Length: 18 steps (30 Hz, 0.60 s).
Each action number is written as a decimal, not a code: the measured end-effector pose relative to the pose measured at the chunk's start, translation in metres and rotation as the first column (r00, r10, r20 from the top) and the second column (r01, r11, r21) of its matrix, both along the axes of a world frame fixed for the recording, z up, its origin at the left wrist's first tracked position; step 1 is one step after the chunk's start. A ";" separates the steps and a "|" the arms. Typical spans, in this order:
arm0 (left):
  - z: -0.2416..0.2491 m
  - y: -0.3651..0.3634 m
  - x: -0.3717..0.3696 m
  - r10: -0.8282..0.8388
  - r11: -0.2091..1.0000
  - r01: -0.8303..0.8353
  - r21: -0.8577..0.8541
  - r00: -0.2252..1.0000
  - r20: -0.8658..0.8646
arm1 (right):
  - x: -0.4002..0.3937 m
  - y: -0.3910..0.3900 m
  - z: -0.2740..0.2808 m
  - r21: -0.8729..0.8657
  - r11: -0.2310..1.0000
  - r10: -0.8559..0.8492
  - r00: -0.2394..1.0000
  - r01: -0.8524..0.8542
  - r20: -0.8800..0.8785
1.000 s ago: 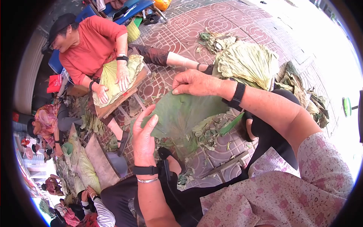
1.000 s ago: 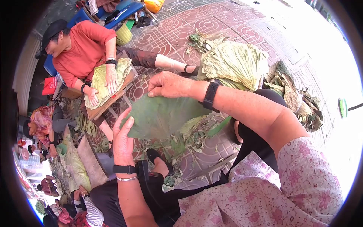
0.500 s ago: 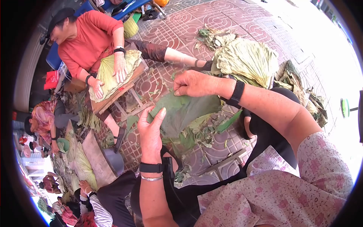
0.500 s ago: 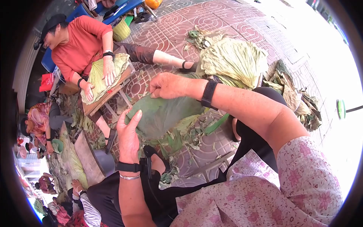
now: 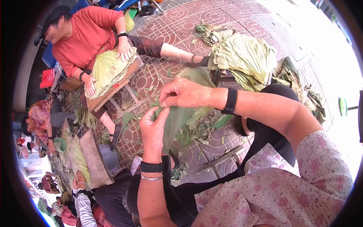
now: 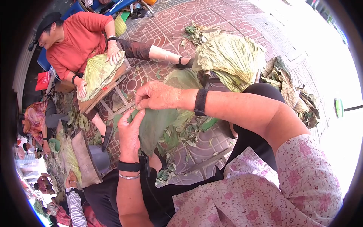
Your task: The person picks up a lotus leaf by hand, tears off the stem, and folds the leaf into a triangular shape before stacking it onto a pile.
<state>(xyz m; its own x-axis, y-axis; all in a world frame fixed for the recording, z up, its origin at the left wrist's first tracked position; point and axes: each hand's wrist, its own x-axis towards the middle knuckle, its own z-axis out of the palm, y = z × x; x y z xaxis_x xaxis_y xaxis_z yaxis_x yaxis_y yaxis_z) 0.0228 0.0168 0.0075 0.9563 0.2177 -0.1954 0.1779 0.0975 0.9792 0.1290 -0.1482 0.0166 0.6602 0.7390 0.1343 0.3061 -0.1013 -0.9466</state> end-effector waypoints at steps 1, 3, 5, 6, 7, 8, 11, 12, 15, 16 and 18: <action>-0.002 0.000 0.000 -0.005 1.000 0.005 0.018 1.000 -0.004 | -0.001 0.000 0.001 -0.010 1.000 0.000 1.000 0.000 0.016; -0.007 0.003 -0.001 -0.014 0.998 0.014 0.054 1.000 -0.011 | -0.002 -0.001 0.003 -0.032 1.000 0.002 0.999 0.000 0.049; -0.008 0.002 -0.001 -0.018 0.997 0.019 0.074 1.000 -0.013 | -0.001 0.000 0.000 -0.029 1.000 0.014 0.997 -0.012 0.070; -0.008 0.002 -0.002 -0.021 0.996 0.022 0.085 1.000 -0.015 | -0.001 0.000 -0.001 -0.027 0.999 0.019 0.997 -0.017 0.080; -0.009 0.002 -0.002 -0.023 0.996 0.023 0.090 1.000 -0.006 | -0.001 0.000 -0.002 -0.022 1.000 0.013 0.997 -0.011 0.070; -0.010 0.002 -0.002 -0.025 0.995 0.024 0.094 1.000 0.005 | -0.002 0.001 -0.003 -0.018 1.000 0.006 0.998 -0.005 0.060; -0.014 0.002 -0.003 -0.023 0.996 0.023 0.090 1.000 0.002 | -0.004 0.001 -0.011 -0.051 0.998 -0.019 1.000 0.020 0.019; -0.015 0.002 -0.003 -0.021 0.996 0.021 0.086 1.000 -0.004 | -0.005 0.002 -0.011 -0.070 0.997 -0.029 1.000 0.029 0.003; -0.010 -0.003 -0.004 -0.020 0.995 0.022 0.097 1.000 -0.012 | -0.009 0.002 -0.012 -0.127 0.989 -0.095 0.990 0.082 -0.103; -0.012 -0.003 -0.004 -0.020 0.996 0.021 0.083 1.000 -0.012 | -0.009 0.001 -0.011 -0.121 0.989 -0.102 0.979 0.082 -0.175; -0.014 -0.003 -0.005 -0.016 0.998 0.016 0.057 1.000 -0.011 | -0.010 0.001 -0.010 -0.109 0.991 -0.112 0.943 0.081 -0.315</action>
<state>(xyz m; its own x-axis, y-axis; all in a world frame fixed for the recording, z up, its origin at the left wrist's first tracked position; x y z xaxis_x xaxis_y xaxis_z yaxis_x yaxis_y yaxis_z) 0.0180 0.0133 -0.0060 0.9577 0.2133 -0.1932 0.1893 0.0385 0.9812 0.1185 -0.1470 0.0061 0.7258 0.6686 -0.1616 -0.0263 -0.2078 -0.9778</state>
